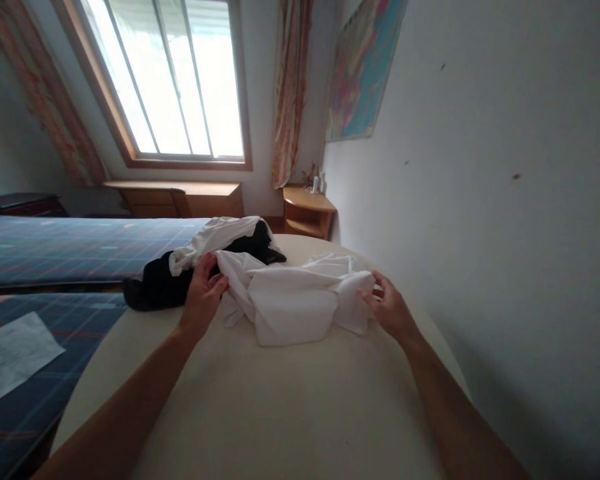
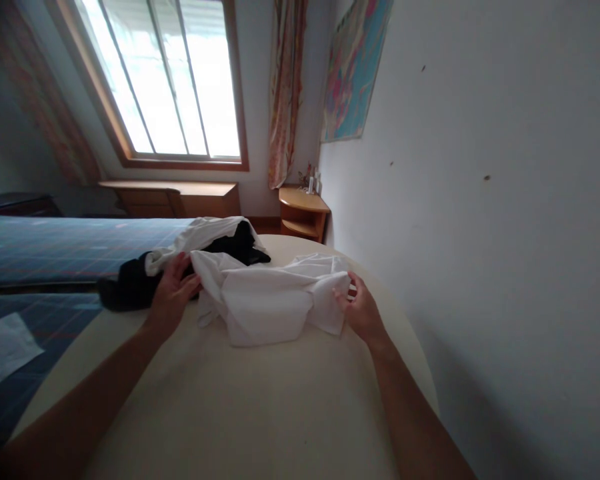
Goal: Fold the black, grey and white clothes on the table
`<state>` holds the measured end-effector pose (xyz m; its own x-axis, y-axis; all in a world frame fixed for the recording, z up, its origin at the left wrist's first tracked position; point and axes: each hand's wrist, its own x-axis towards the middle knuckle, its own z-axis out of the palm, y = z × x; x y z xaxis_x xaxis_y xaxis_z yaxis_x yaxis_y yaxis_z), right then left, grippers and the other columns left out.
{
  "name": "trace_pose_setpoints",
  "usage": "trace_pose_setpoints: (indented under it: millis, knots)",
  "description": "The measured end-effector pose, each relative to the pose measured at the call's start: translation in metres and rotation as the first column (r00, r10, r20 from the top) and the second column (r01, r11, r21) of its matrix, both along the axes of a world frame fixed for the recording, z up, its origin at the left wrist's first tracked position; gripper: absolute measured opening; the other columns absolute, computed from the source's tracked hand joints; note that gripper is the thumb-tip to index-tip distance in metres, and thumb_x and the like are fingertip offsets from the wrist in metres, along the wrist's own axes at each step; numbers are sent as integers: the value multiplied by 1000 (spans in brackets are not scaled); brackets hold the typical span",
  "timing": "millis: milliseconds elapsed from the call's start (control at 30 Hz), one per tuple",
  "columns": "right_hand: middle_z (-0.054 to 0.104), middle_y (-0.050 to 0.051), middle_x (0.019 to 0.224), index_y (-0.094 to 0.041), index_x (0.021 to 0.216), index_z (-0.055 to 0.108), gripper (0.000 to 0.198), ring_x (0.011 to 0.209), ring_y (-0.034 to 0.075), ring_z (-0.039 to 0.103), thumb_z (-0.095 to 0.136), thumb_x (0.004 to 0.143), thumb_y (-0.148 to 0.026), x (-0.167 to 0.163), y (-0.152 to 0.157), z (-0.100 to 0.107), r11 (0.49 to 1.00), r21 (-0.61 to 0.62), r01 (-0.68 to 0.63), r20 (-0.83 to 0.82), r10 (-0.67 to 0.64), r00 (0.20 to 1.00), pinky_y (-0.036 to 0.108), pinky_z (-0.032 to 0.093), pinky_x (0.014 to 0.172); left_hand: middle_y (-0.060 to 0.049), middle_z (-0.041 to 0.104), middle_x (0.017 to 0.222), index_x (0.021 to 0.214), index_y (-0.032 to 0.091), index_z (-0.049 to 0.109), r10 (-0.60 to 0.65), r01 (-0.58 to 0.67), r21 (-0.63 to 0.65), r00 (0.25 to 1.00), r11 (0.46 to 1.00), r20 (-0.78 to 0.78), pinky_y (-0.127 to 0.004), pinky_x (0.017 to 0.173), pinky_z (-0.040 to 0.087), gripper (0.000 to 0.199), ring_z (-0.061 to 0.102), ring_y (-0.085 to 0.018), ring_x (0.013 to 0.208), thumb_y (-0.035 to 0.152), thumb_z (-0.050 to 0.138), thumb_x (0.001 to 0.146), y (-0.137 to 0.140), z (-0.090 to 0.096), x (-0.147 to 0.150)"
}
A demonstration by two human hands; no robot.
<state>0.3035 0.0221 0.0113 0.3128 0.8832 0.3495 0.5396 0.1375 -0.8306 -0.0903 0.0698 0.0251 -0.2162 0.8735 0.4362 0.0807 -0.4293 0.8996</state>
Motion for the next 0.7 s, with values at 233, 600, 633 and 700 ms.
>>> trace_pose_setpoints:
  millis: [233, 600, 633, 700]
  knots:
    - [71, 10, 106, -21, 143, 49, 65, 84, 24, 69, 57, 78, -23, -2, -3, -10, 990, -130, -46, 297, 83, 951, 37, 54, 78, -16, 41, 152, 149, 22, 33, 53, -37, 54, 938, 998, -343, -39, 99, 51, 78, 50, -28, 132, 22, 64, 77, -11, -8, 14]
    - [71, 13, 92, -14, 104, 69, 38, 74, 23, 64, 45, 83, -36, 25, 3, 6, 923, 150, 354, 109, -372, 922, 37, 53, 75, -12, 68, 113, 124, 15, 54, 366, -381, -29, 905, 924, -215, -31, 73, 57, 50, 68, -20, 86, 33, 64, 78, 14, -6, -34]
    - [71, 14, 101, -14, 111, 67, 42, 85, 25, 66, 46, 82, -35, 26, 5, 1, 932, 144, 331, 106, -348, 932, 40, 53, 83, -12, 68, 111, 124, 14, 55, 344, -366, -42, 903, 930, -257, -33, 75, 57, 50, 68, -22, 87, 35, 64, 79, 15, -9, -34]
    - [64, 17, 124, -13, 125, 61, 52, 114, 30, 60, 52, 78, -35, 28, 11, -9, 952, 143, 269, 130, -288, 949, 46, 46, 102, -12, 68, 110, 124, 13, 57, 264, -299, -44, 896, 953, -358, -37, 85, 56, 51, 67, -24, 94, 34, 63, 77, 14, -13, -30]
